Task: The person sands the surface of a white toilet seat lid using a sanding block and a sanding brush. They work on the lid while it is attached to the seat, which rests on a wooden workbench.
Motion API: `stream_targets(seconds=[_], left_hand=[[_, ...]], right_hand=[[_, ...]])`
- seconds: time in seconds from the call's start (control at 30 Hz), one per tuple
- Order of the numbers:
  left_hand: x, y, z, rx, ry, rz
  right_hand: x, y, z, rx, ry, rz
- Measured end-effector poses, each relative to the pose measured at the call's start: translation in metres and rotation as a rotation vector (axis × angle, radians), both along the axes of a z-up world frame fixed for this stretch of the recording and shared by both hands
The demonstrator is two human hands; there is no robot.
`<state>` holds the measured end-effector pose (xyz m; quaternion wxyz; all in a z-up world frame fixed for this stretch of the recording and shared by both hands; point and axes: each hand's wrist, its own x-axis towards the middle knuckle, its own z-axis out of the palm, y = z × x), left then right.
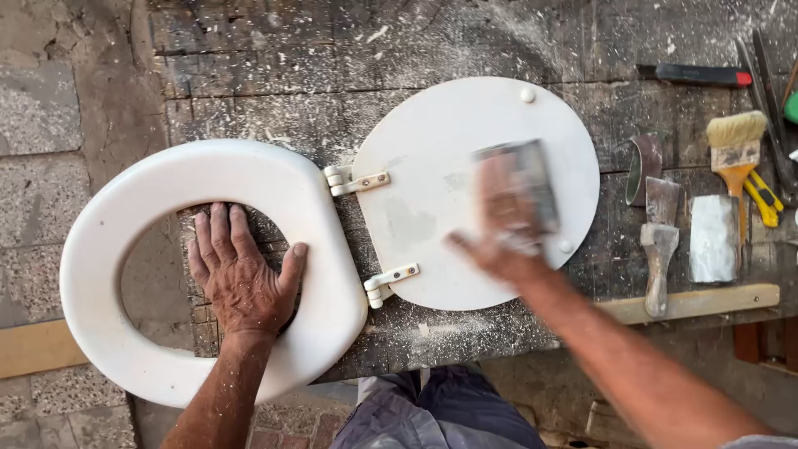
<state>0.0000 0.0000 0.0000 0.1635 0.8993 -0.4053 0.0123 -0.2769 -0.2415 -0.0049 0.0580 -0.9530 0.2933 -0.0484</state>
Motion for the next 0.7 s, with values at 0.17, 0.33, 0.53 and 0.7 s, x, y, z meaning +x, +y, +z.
stream_targets(seconds=[0.17,0.33,0.53,0.7], left_hand=[[0.002,0.0,-0.002,0.0,-0.003,-0.023],[0.001,0.003,-0.002,0.012,-0.012,-0.005],[0.0,0.0,0.0,-0.018,-0.013,0.006],[0.0,0.001,-0.003,-0.039,-0.002,0.002]], right_hand=[[0.035,0.012,-0.009,0.12,-0.091,0.25],[-0.003,-0.03,0.007,0.094,0.009,0.304],[-0.036,-0.066,0.011,0.171,-0.118,0.085],[-0.022,-0.074,0.034,0.354,0.088,-0.112]])
